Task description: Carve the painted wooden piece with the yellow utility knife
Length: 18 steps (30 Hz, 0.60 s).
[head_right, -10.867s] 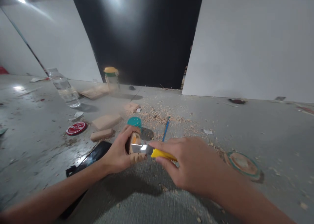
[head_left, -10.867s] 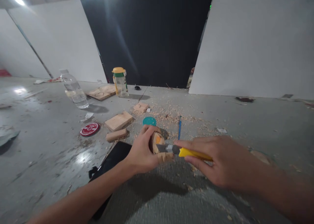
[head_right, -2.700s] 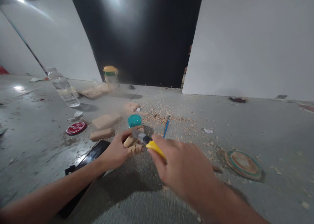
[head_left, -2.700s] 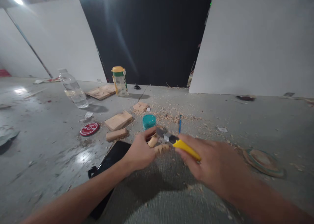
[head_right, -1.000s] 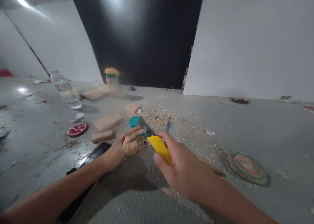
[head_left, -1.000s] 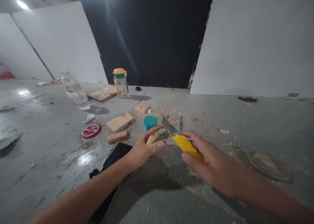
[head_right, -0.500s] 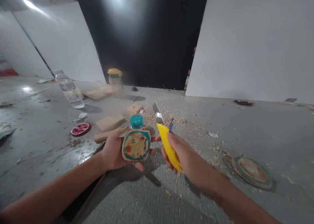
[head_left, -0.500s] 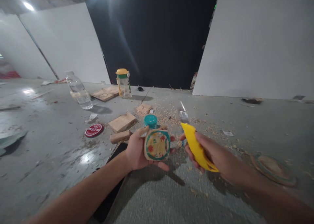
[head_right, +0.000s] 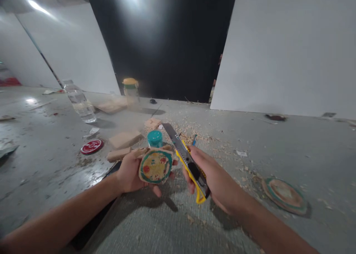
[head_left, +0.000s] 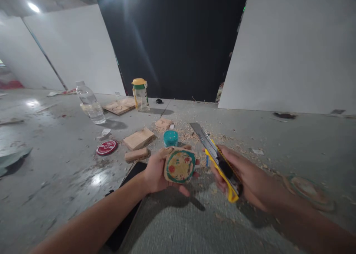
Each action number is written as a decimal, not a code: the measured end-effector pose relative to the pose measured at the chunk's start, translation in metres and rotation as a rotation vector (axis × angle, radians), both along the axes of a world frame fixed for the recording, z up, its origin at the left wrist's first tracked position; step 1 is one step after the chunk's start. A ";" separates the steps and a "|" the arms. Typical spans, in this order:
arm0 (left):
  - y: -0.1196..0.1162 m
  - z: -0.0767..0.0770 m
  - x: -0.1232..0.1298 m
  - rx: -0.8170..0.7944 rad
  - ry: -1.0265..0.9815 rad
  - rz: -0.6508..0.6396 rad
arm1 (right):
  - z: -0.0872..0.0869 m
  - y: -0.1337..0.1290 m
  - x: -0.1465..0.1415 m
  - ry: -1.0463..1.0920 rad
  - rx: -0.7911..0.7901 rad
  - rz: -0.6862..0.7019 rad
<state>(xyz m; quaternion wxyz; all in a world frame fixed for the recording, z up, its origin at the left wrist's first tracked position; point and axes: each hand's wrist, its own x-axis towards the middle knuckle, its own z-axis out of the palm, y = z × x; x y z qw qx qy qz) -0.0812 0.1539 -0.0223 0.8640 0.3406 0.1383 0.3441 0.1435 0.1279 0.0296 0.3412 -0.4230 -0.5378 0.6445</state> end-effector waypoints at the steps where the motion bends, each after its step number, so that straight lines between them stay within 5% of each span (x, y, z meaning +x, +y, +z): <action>1: -0.001 0.001 0.000 0.022 0.013 0.007 | 0.000 0.000 0.000 -0.002 -0.014 -0.009; 4: -0.004 0.001 0.001 0.136 0.097 0.031 | 0.002 -0.002 0.001 -0.130 0.052 -0.041; 11: -0.006 -0.003 0.008 0.397 0.390 0.263 | 0.011 -0.019 -0.001 -0.667 0.754 0.057; 18: -0.006 0.004 0.010 0.510 0.536 0.295 | 0.012 -0.021 0.001 -0.852 0.968 0.200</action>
